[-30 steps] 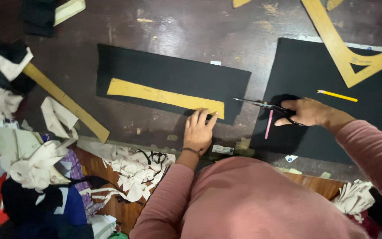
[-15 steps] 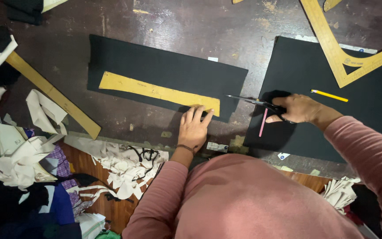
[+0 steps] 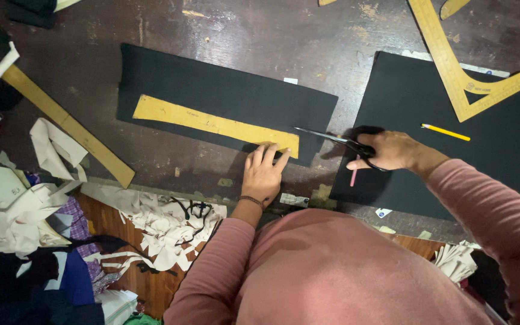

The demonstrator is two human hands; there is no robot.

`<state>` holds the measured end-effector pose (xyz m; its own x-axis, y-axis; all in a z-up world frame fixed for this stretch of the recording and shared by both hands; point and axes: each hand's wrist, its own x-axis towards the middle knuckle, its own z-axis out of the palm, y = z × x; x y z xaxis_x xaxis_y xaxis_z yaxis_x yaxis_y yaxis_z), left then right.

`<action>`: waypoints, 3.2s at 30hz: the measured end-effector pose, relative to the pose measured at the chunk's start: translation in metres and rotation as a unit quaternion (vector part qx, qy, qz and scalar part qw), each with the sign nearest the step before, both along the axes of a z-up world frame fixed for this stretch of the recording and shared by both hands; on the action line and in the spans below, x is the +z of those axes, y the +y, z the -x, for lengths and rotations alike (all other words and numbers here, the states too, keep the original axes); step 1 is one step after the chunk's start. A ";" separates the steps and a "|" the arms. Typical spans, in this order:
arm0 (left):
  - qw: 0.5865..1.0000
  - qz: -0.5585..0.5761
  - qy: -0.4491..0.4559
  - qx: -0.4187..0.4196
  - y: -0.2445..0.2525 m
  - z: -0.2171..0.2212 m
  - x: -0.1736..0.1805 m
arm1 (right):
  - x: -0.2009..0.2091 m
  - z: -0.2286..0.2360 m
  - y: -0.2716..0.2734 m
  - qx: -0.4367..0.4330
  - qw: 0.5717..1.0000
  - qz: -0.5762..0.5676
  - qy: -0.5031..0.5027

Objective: The person places a yellow pattern on a black fabric sheet and uses scissors to cut along the pattern's edge. After cutting, the person removes the pattern and sets the cut fabric piece aside on the table.

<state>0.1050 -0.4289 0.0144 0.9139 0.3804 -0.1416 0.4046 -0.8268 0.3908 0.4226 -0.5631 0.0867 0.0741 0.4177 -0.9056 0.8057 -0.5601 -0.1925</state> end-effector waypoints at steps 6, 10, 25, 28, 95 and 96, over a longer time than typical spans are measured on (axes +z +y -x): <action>0.999 -0.022 -0.044 0.005 0.000 0.000 -0.001 | -0.028 -0.008 -0.016 -0.001 1.000 -0.001 -0.007; 0.998 -0.030 -0.062 0.013 0.000 -0.001 0.000 | -0.009 0.006 0.008 0.021 0.999 0.021 -0.030; 0.995 -0.040 -0.091 0.012 0.001 0.001 -0.006 | -0.011 0.018 0.027 0.032 0.999 0.006 -0.040; 0.994 -0.037 -0.104 0.017 0.002 0.000 -0.004 | -0.022 0.011 0.021 0.023 0.999 -0.002 -0.031; 0.995 -0.013 -0.047 0.089 0.128 0.049 0.011 | -0.040 0.078 0.140 0.041 0.999 -0.002 -0.032; 0.995 -0.022 -0.051 0.088 0.128 0.050 0.008 | -0.047 0.082 0.142 0.043 0.999 -0.004 -0.034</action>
<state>0.0553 -0.3012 0.0227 0.8415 0.5394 -0.0311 0.5044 -0.7636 0.4032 0.3402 -0.4216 0.0394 0.0984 0.4323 -0.8963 0.8620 -0.4871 -0.1404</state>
